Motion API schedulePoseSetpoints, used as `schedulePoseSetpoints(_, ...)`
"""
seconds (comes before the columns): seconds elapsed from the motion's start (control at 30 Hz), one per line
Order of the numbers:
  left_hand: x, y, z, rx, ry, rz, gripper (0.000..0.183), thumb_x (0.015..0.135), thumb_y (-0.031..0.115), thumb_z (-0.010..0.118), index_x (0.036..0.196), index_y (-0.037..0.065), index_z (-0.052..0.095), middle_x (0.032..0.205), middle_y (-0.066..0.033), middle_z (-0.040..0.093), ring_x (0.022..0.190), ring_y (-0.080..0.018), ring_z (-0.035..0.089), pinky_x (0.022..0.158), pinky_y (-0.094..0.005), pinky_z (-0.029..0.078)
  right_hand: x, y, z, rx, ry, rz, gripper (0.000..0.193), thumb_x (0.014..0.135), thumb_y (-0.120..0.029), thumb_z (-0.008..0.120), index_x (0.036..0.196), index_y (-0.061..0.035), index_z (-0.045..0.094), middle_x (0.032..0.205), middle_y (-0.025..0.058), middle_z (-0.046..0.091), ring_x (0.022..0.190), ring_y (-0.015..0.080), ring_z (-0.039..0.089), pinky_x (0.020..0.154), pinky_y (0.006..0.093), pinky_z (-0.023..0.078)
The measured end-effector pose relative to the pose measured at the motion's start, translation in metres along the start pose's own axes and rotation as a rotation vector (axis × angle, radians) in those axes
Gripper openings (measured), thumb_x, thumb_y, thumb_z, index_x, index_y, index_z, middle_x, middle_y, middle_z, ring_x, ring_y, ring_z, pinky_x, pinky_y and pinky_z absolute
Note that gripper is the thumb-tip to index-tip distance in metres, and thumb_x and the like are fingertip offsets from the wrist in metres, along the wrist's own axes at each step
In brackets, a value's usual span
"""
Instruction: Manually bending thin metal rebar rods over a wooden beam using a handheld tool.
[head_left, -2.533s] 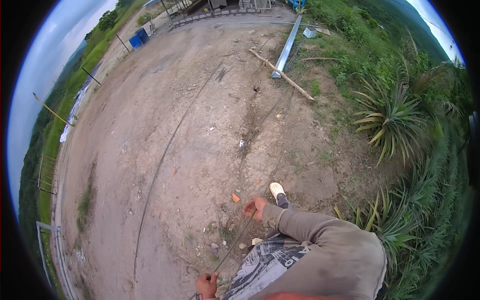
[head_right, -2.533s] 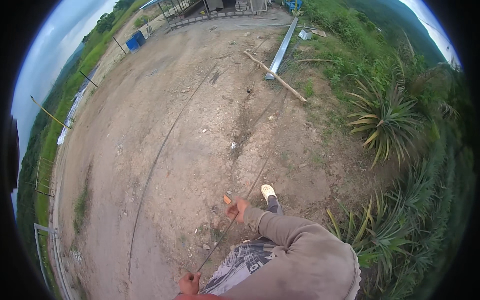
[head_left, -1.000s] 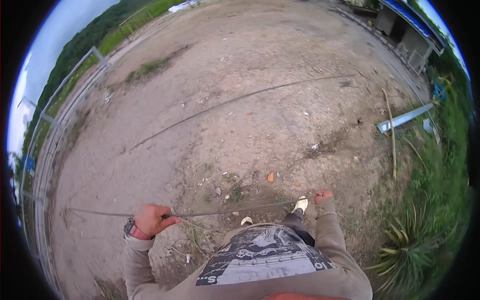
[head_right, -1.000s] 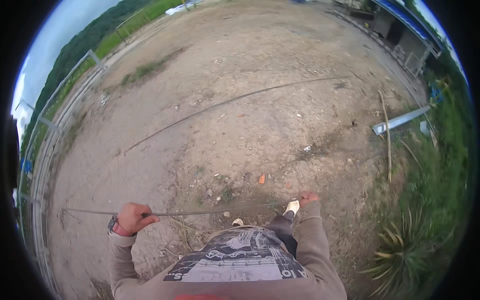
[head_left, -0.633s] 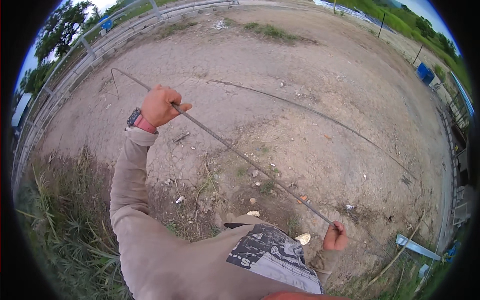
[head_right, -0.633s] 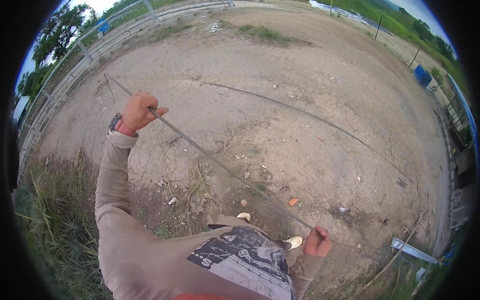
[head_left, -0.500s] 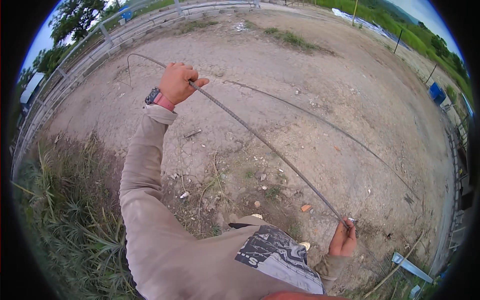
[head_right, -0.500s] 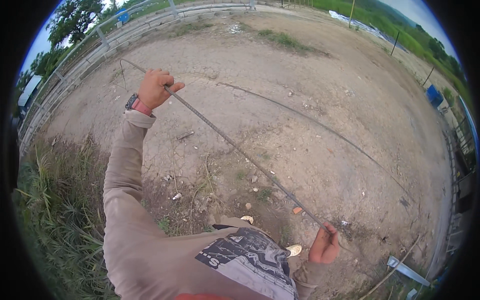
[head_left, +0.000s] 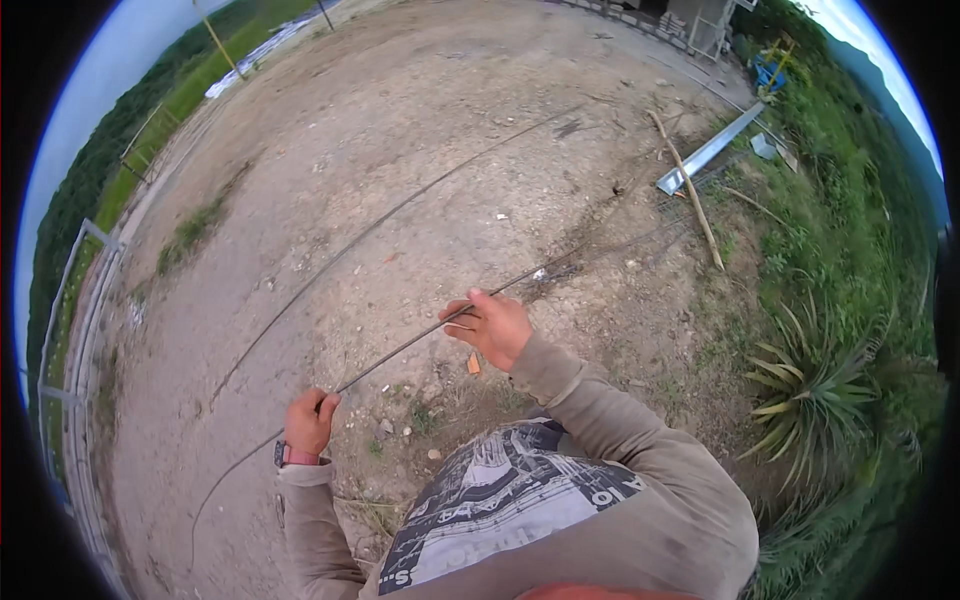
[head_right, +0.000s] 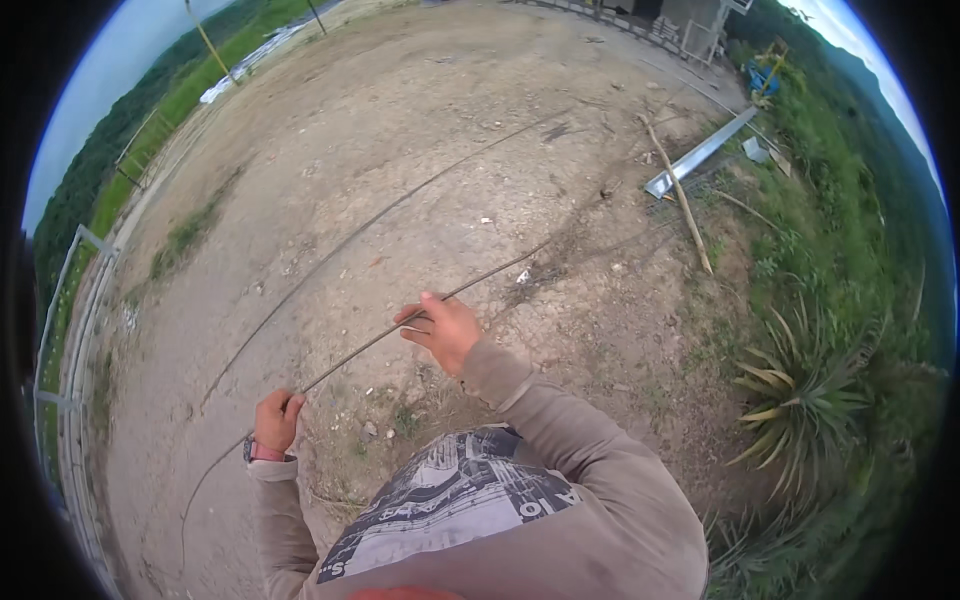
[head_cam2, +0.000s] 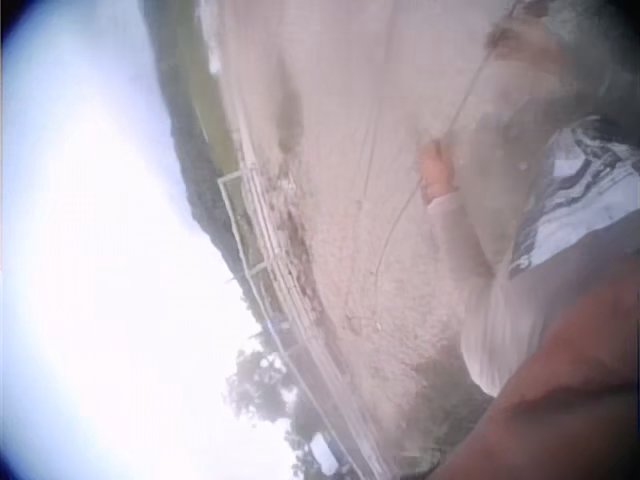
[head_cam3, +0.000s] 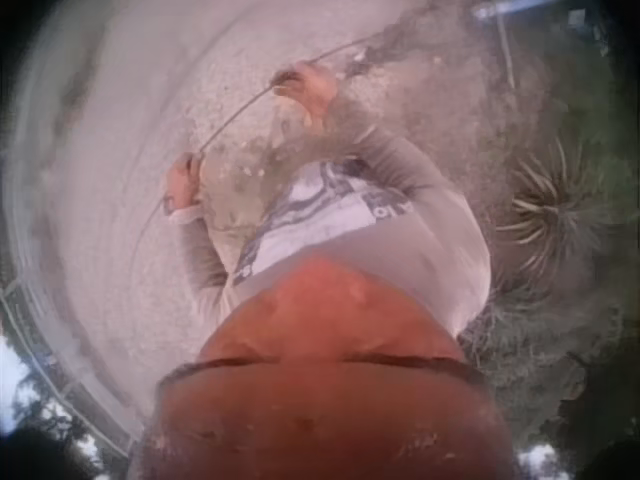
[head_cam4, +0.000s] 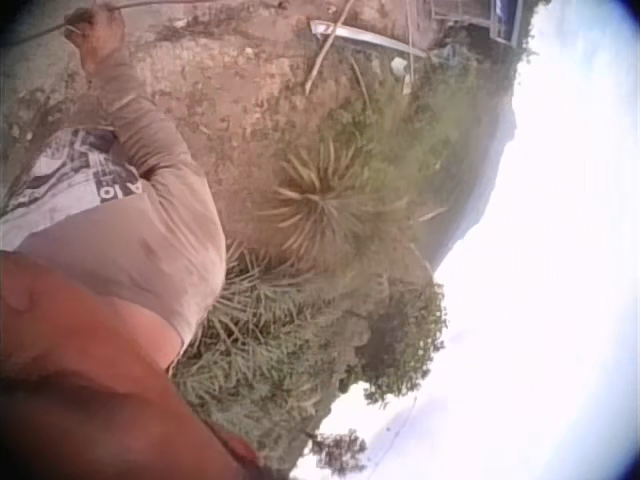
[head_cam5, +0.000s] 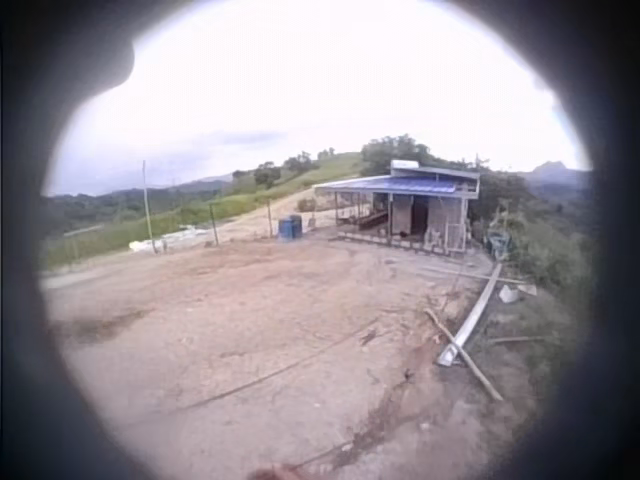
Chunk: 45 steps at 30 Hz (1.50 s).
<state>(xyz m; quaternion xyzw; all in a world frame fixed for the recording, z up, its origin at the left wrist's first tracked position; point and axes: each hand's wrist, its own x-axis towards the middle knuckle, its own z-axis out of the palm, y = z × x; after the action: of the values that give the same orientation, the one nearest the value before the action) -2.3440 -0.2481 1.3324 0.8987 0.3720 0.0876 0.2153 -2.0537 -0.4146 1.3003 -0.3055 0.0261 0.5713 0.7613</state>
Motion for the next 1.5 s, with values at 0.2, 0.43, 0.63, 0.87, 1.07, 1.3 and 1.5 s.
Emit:
schedulePoseSetpoints(0.2,0.039,-0.007,0.088,-0.176,-0.168,-0.011,0.03,0.083,0.026,0.059,0.07,-0.001,0.057,0.054,-0.0078,0.049,0.055,-0.0125,0.046,0.051,-0.0291,0.038,0.003,-0.136,-0.048,-0.161,0.053,-0.419,0.035,0.089,-0.015,0.052,0.117,-0.0021,0.034,0.092,0.0123,0.054,0.092,0.0229,0.057,0.08,0.0376,0.048)
schedulePoseSetpoints(0.43,0.09,-0.034,0.13,-0.242,-0.111,-0.231,0.03,0.084,0.028,0.058,0.072,0.0,0.06,0.057,-0.0027,0.054,0.057,-0.0105,0.048,0.052,-0.0286,0.039,0.087,-0.202,-0.064,-0.255,-0.022,-0.468,0.026,0.09,-0.016,0.051,0.109,-0.0034,0.039,0.09,0.0103,0.056,0.078,0.0196,0.059,0.069,0.0328,0.048)
schedulePoseSetpoints(0.63,0.207,-0.055,0.164,-0.327,-0.368,-0.383,0.032,0.084,0.031,0.06,0.072,0.001,0.064,0.054,-0.0025,0.054,0.052,-0.0101,0.049,0.048,-0.0273,0.039,0.231,-0.228,-0.115,-0.26,0.168,-0.353,0.024,0.089,-0.014,0.05,0.107,-0.0029,0.039,0.085,0.0095,0.056,0.074,0.0188,0.059,0.064,0.0342,0.049)
schedulePoseSetpoints(0.87,0.433,-0.065,0.202,-0.444,-0.765,-0.412,0.04,0.085,0.039,0.058,0.073,0.001,0.063,0.053,-0.0024,0.051,0.048,-0.0112,0.048,0.046,-0.0254,0.038,0.413,-0.239,-0.131,-0.334,0.335,-0.035,0.04,0.084,-0.016,0.057,0.113,0.004,0.038,0.092,0.0133,0.055,0.078,0.0202,0.059,0.061,0.0343,0.051)
schedulePoseSetpoints(1.07,0.611,-0.034,0.217,-0.487,-1.078,-0.505,0.042,0.087,0.041,0.054,0.074,0.002,0.06,0.054,-0.0012,0.049,0.046,-0.0114,0.044,0.044,-0.0263,0.036,0.533,-0.291,-0.093,-0.523,0.377,0.01,0.049,0.079,-0.025,0.06,0.106,0.0137,0.046,0.082,0.019,0.059,0.073,0.0258,0.062,0.061,0.036,0.054)
schedulePoseSetpoints(1.3,0.77,-0.018,0.242,-0.096,-0.848,-0.308,0.041,0.086,0.041,0.052,0.075,0.002,0.06,0.058,-0.0055,0.054,0.053,-0.0157,0.051,0.051,-0.0303,0.04,0.587,-0.433,-0.163,-1.122,0.296,-0.017,0.044,0.083,-0.03,0.057,0.112,0.0022,0.05,0.086,0.0128,0.063,0.071,0.0211,0.064,0.059,0.0326,0.05)
schedulePoseSetpoints(1.5,0.853,-0.025,0.317,0.079,-0.904,-0.286,0.036,0.085,0.039,0.053,0.082,0.003,0.061,0.072,-0.0099,0.057,0.065,-0.0201,0.054,0.059,-0.0328,0.042,0.569,-0.54,-0.354,-0.84,0.854,0.025,0.031,0.086,-0.023,0.054,0.106,0.0003,0.053,0.082,0.0087,0.061,0.066,0.0154,0.06,0.056,0.0292,0.048)
